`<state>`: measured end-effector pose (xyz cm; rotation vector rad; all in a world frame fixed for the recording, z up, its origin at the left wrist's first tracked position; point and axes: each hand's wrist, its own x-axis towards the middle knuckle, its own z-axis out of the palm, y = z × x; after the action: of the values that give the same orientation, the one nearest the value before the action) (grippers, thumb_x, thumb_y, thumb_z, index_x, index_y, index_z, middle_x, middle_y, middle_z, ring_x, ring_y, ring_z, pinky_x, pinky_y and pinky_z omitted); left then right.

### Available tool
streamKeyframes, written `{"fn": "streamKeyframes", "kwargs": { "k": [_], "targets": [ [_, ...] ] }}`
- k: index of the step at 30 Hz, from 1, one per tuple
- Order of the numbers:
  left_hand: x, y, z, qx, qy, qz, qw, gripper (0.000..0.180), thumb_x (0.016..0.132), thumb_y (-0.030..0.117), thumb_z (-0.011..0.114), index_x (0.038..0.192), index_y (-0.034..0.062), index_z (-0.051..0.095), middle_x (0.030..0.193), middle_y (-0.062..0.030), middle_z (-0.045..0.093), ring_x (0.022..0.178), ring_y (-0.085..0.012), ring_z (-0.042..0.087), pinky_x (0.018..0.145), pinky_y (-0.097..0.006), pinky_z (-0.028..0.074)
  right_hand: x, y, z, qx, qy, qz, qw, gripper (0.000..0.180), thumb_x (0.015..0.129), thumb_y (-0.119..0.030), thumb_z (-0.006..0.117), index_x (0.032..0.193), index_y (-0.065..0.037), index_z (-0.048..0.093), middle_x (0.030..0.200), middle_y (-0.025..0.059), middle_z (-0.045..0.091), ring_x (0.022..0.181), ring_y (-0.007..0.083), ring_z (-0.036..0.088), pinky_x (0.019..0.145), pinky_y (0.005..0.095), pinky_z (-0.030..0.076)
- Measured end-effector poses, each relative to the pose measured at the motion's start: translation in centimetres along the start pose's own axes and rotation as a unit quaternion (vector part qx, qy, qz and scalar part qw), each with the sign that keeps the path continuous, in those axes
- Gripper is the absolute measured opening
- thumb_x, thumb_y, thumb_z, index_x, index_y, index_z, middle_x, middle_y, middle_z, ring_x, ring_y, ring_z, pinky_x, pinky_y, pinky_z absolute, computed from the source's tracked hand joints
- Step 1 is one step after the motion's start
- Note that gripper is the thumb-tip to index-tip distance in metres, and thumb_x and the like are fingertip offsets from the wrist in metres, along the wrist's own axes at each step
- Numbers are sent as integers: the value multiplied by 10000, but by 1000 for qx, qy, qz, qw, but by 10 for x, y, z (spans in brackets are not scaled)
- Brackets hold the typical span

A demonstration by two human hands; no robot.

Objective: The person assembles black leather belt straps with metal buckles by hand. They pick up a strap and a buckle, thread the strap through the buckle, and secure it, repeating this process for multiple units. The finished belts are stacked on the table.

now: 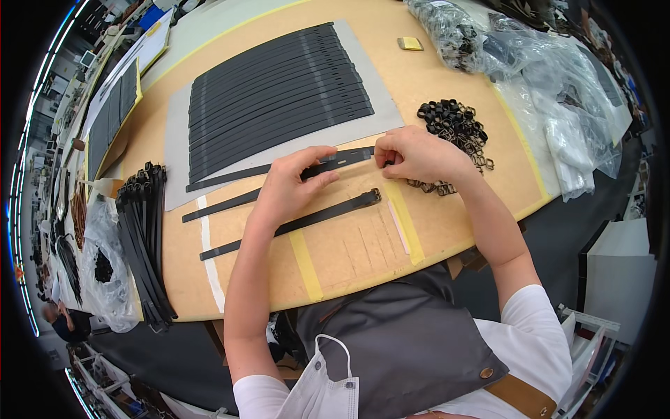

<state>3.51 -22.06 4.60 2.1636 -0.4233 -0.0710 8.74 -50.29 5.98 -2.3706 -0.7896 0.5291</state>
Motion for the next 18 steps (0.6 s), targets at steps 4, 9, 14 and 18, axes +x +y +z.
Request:
{"fn": "streamKeyframes", "kwargs": {
  "k": [4, 9, 14, 18],
  "targets": [
    [-4, -5, 8, -33, 47, 54, 997, 288, 902, 118, 816, 1175, 50, 752, 935, -65, 748, 779, -156, 665, 689, -280, 529, 8, 0, 0, 214, -14, 42, 976, 197, 888, -95, 728, 1064, -11, 698, 884, 36, 679, 794, 149, 661, 758, 296, 549],
    [-5, 1, 3, -3, 112, 93, 989, 216, 882, 65, 814, 1092, 46, 766, 869, -43, 716, 718, -129, 625, 590, -263, 470, 16, 0, 1, 548, 3, 45, 836, 196, 1001, -141, 719, 1151, -16, 694, 929, -10, 655, 824, 70, 639, 808, 235, 563],
    [-5, -3, 0, 8, 149, 112, 982, 189, 867, 37, 802, 1052, 62, 772, 804, -36, 673, 628, -121, 560, 522, -283, 405, 17, -9, 11, 577, 28, 19, 816, 310, 987, -145, 748, 1260, -9, 692, 999, 18, 706, 905, 86, 682, 856, 236, 576],
    [-6, -4, -1, 5, 158, 107, 982, 185, 864, 23, 807, 1042, 52, 769, 796, -33, 663, 632, -107, 551, 523, -276, 396, 23, -7, 20, 557, 49, -7, 829, 310, 973, -151, 771, 1235, 4, 711, 1015, 45, 741, 893, 95, 697, 862, 246, 587]
  ]
}}
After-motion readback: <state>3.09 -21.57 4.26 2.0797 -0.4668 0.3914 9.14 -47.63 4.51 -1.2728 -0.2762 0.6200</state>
